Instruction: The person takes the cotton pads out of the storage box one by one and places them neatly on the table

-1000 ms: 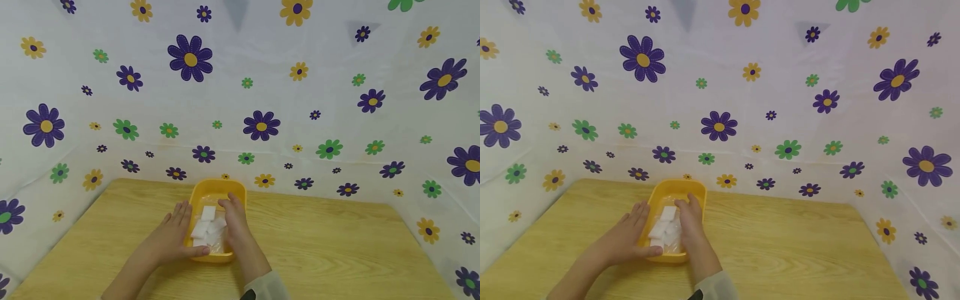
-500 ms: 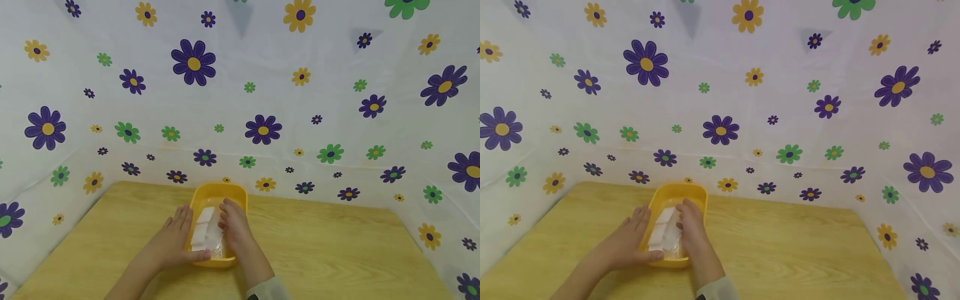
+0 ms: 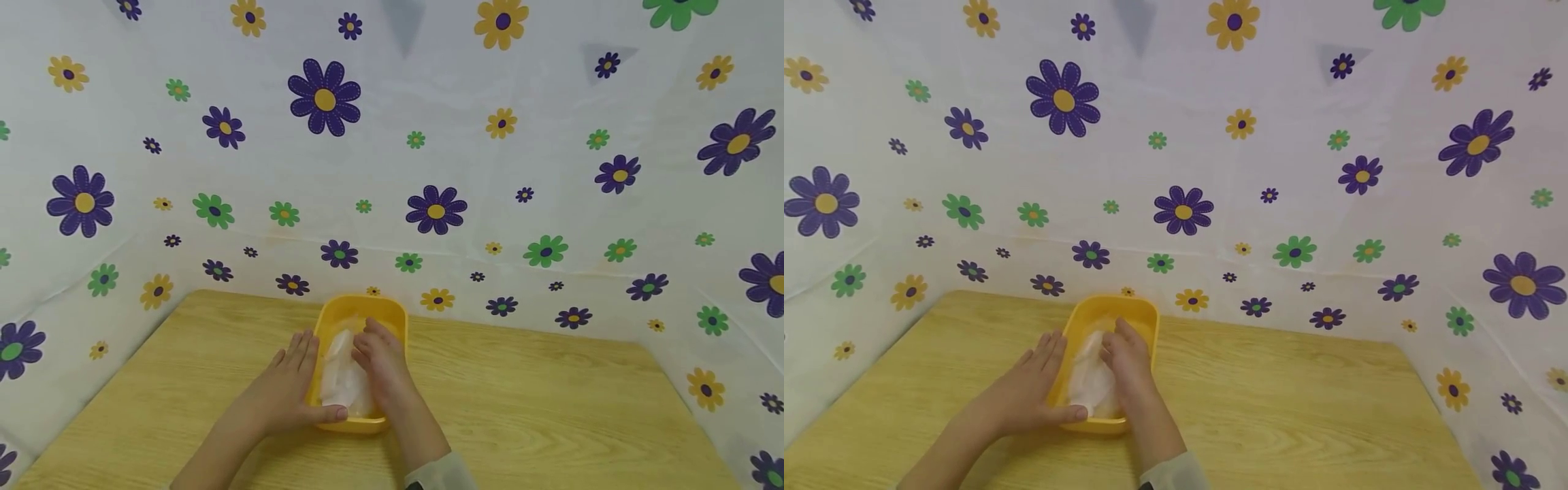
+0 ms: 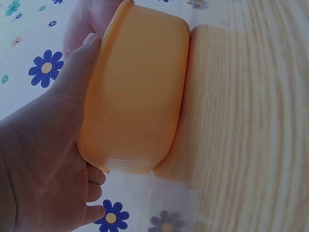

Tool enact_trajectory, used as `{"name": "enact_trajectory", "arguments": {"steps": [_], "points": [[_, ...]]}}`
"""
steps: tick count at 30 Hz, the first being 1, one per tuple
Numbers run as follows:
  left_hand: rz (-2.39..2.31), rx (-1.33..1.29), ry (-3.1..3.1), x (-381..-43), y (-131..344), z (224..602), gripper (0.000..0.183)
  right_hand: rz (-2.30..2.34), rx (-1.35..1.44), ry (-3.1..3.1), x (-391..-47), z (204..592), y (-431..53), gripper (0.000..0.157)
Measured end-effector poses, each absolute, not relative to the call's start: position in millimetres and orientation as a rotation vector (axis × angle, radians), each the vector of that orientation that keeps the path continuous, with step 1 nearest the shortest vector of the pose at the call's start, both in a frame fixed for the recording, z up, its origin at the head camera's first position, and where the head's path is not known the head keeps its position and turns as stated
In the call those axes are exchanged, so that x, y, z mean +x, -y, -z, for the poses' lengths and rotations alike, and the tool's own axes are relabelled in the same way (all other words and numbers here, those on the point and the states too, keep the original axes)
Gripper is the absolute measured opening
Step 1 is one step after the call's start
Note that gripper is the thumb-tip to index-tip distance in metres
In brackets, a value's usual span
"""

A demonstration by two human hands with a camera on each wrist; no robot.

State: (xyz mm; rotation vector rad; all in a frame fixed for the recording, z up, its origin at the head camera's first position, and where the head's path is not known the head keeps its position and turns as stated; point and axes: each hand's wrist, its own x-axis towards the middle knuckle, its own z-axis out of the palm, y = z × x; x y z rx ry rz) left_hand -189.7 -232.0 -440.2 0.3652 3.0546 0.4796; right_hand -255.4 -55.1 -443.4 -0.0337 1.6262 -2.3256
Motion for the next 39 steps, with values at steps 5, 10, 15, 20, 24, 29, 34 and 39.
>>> {"name": "enact_trajectory", "arguments": {"steps": [5,10,15,20,24,29,34,39], "points": [[-0.479,0.365,-3.037,-191,230,444,0.133,2.243,-0.028,-1.754,-252,444,54,0.057],[-0.469,0.375,-3.041,-191,231,442,0.132,2.128,-0.063,-1.867,-249,443,54,0.051],[-0.465,0.391,-3.057,-192,232,441,0.131,2.014,-0.17,-1.964,-246,444,55,0.048],[-0.478,0.367,-3.046,-191,231,440,0.132,2.124,-0.136,-1.956,-246,444,56,0.041],[-0.501,0.367,-3.04,-189,230,437,0.132,2.218,-0.135,-1.948,-247,445,55,0.047],[-0.5,0.399,-3.052,-189,230,436,0.13,2.212,-0.203,-2.065,-246,446,54,0.061],[-0.505,0.41,-3.057,-189,231,436,0.128,1.926,-0.342,-2.401,-241,445,55,0.052],[-0.504,0.406,-3.063,-190,232,438,0.128,1.59,-0.525,-2.64,-236,443,57,0.034]]}}
